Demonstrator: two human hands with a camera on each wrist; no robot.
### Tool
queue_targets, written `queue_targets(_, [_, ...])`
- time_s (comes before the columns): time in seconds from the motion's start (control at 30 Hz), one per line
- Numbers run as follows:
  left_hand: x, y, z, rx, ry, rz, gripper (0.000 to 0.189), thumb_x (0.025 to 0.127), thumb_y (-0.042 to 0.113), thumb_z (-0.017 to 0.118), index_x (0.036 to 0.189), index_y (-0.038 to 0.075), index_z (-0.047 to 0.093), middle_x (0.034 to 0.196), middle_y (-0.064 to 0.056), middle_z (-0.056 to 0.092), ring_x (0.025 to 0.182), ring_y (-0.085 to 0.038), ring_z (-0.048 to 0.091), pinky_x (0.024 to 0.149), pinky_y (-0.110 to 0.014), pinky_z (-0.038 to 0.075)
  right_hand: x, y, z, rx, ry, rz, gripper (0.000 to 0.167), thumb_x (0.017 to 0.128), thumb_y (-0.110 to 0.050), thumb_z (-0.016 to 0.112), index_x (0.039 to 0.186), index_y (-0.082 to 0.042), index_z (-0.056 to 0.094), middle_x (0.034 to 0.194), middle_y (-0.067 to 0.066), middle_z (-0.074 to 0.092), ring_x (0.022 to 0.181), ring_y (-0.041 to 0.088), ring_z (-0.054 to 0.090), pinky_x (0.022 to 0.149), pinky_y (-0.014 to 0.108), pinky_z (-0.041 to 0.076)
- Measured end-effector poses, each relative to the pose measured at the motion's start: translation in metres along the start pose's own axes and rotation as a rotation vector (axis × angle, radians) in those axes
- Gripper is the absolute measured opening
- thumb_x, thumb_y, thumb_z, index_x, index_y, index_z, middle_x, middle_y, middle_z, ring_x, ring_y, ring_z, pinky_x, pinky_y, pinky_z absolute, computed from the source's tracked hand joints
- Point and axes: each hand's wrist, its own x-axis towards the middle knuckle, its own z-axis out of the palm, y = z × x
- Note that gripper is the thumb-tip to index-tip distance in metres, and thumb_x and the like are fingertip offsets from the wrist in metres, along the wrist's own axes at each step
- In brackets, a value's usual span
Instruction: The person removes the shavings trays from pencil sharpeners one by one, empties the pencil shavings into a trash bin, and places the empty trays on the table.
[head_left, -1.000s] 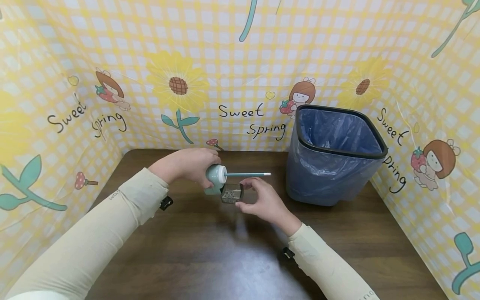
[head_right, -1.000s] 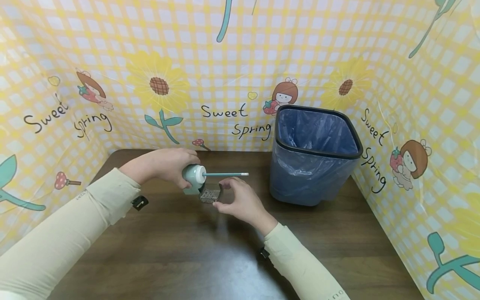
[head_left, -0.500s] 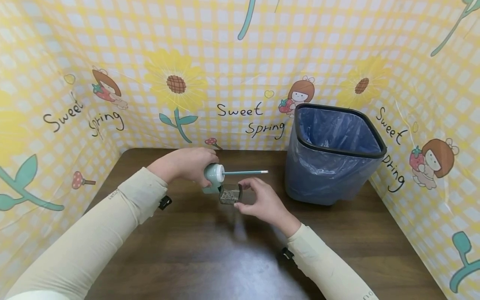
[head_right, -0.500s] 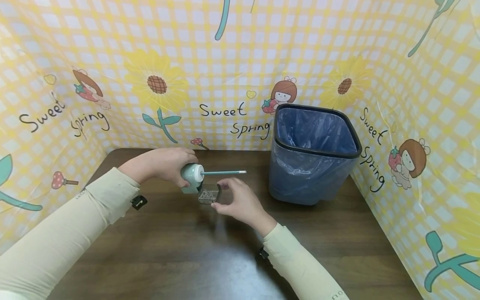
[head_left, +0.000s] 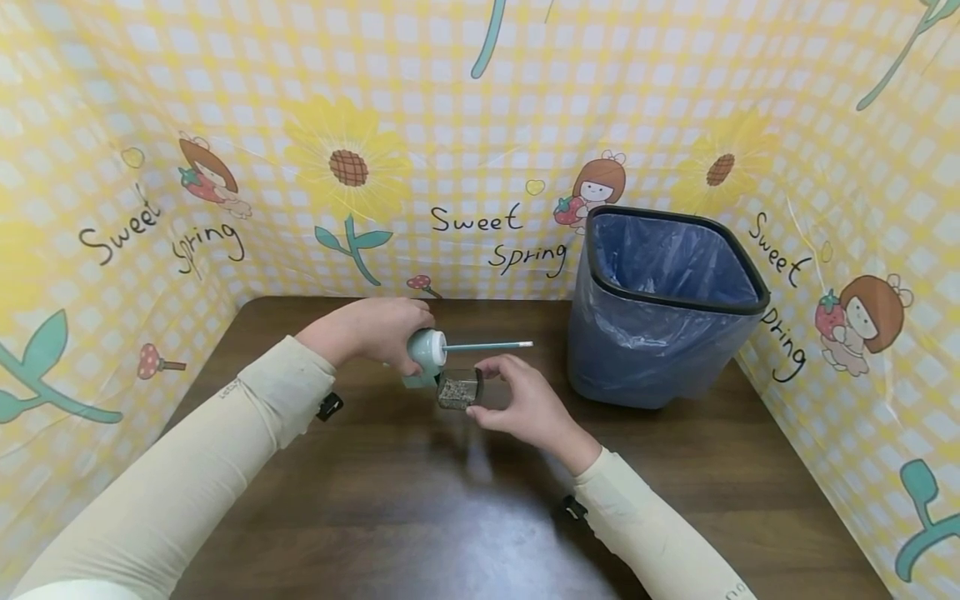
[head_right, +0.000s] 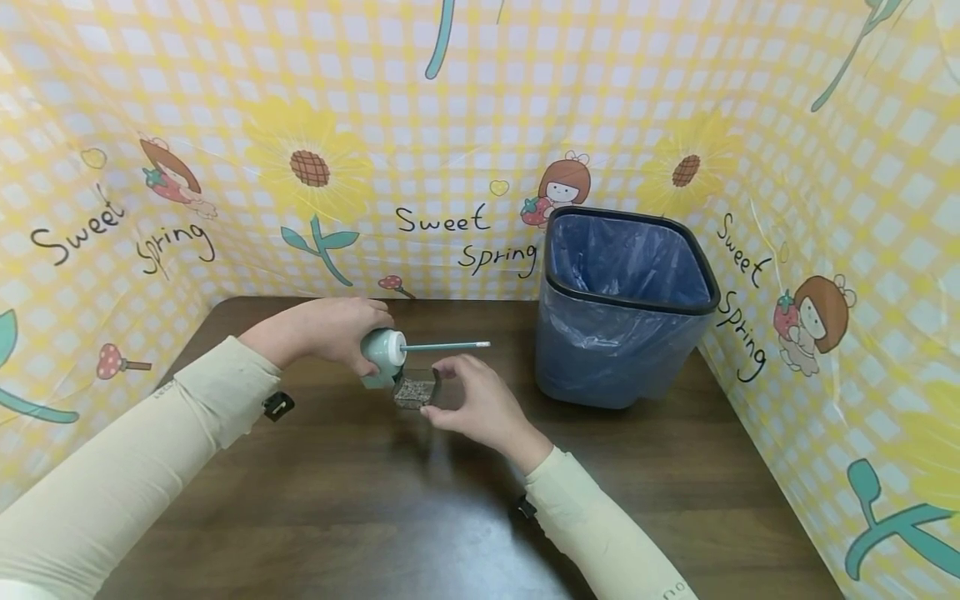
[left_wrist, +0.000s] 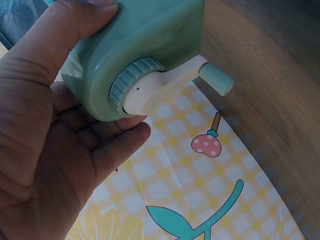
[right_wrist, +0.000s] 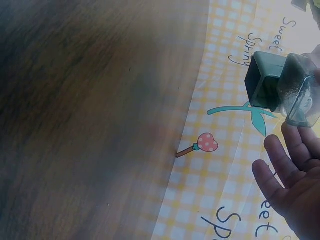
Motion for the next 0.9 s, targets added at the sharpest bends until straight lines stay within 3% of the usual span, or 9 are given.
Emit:
queue_targets(0.2, [0.001, -0.001, 0.005, 0.007, -0.018, -0.013, 0.058, 0.075, 0.042, 0.087, 0.117, 0.008, 0.068, 0.106, -0.002, 0.066, 0.089, -0.017, 0.063, 0.082, -0.037, 0.057, -0.003, -0.001, -0.001, -0.019, -0.002, 0.002, 0.055, 0.079, -0.034, 0.087, 0.125, -0.015, 0.064, 0.118, -0.007, 0.065, 0.113, 0.019, 0.064, 0.101, 0.04, 0.053])
queue_targets(0.5, [0.003, -0.001, 0.009, 0.024, -0.02, 0.002, 0.056, 0.074, 0.042, 0.087, 0.115, 0.007, 0.069, 0.104, 0.0, 0.065, 0.088, -0.015, 0.062, 0.081, -0.035, 0.056, -0.004, -0.002, -0.003, -0.01, 0.011, -0.015, 0.054, 0.079, -0.033, 0.087, 0.124, -0.014, 0.064, 0.118, -0.004, 0.066, 0.113, 0.027, 0.065, 0.099, 0.042, 0.054])
queue_targets(0.77, [0.003, -0.002, 0.012, 0.042, -0.02, -0.007, 0.057, 0.074, 0.044, 0.087, 0.114, 0.008, 0.068, 0.103, 0.0, 0.065, 0.087, -0.015, 0.062, 0.08, -0.035, 0.056, -0.002, -0.002, -0.004, -0.008, 0.01, -0.01, 0.055, 0.078, -0.033, 0.089, 0.124, -0.016, 0.064, 0.118, -0.007, 0.065, 0.112, 0.017, 0.064, 0.101, 0.038, 0.053])
queue_targets(0.9, [0.003, -0.003, 0.015, 0.046, -0.027, -0.007, 0.057, 0.074, 0.045, 0.086, 0.115, 0.009, 0.068, 0.103, 0.001, 0.065, 0.087, -0.014, 0.062, 0.079, -0.034, 0.055, -0.002, -0.003, -0.004, -0.005, 0.01, -0.016, 0.055, 0.078, -0.032, 0.089, 0.124, -0.015, 0.064, 0.118, -0.007, 0.065, 0.112, 0.02, 0.064, 0.1, 0.04, 0.054])
